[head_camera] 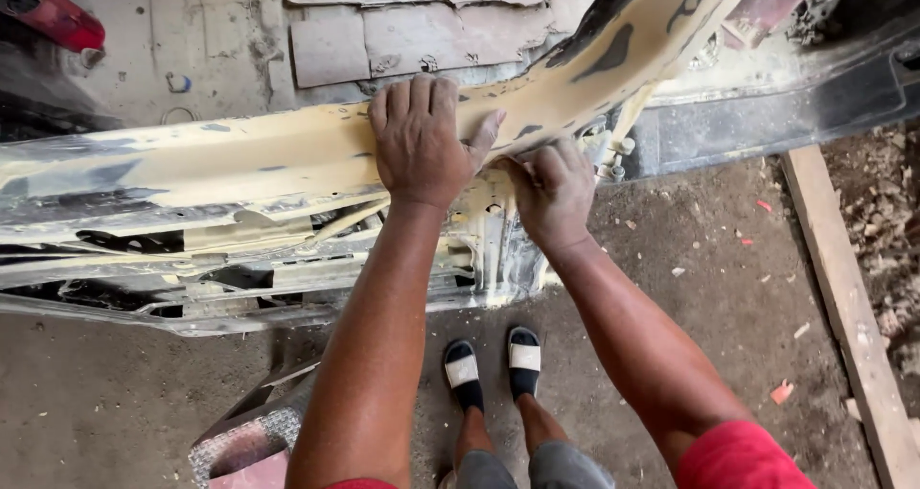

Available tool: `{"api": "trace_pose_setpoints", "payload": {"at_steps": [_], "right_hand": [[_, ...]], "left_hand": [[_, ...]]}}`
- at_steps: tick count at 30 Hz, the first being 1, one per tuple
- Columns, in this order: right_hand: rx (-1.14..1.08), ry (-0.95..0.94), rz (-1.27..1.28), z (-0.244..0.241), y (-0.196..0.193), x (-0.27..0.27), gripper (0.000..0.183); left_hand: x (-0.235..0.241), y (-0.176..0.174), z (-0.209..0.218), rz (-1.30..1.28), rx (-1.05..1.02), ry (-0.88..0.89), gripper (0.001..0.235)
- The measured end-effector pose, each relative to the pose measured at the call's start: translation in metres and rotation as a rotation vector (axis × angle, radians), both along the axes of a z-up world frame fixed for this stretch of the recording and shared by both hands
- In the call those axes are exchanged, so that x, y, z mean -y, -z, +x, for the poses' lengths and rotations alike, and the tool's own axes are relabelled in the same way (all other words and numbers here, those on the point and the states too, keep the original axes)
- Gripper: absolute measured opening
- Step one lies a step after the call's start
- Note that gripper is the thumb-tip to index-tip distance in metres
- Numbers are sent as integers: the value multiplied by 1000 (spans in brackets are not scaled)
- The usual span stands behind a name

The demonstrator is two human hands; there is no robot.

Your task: The person sands a car bumper with a sanding block, moving it back and forth across the surface to smooth the material. The person then uses their hands to peel off loose pieces of the bumper's surface.

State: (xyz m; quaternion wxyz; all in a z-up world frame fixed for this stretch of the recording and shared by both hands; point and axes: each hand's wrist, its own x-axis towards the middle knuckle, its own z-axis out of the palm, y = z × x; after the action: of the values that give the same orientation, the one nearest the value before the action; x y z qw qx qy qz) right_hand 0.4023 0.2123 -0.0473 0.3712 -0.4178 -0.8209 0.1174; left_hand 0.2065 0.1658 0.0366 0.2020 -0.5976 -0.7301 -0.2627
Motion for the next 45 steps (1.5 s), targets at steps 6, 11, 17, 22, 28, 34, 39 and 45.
{"api": "trace_pose_setpoints", "payload": {"at_steps": [6, 11, 17, 22, 28, 34, 39, 45], "right_hand": [[48, -104, 93, 0, -8, -5, 21], [70, -93, 151, 6, -3, -1, 24], [139, -147, 253, 3, -22, -2, 18], [206, -162, 309, 9, 1, -13, 20], [138, -182, 322, 4, -7, -12, 25], [182, -174, 309, 9, -1, -8, 24], [193, -134, 276, 10, -4, -13, 25], [198, -142, 241, 14, -9, -13, 23]], "left_hand": [[0, -6, -6, 10, -27, 9, 60], [4, 1, -6, -20, -28, -2, 58], [5, 1, -3, -10, -33, -23, 58], [2, 5, -4, 17, -49, -19, 58], [2, 1, -5, 11, -63, -37, 59], [1, -2, 0, -59, 16, -45, 57], [-6, 1, 1, -26, -47, -75, 65], [-7, 3, -2, 8, -65, -60, 63]]}}
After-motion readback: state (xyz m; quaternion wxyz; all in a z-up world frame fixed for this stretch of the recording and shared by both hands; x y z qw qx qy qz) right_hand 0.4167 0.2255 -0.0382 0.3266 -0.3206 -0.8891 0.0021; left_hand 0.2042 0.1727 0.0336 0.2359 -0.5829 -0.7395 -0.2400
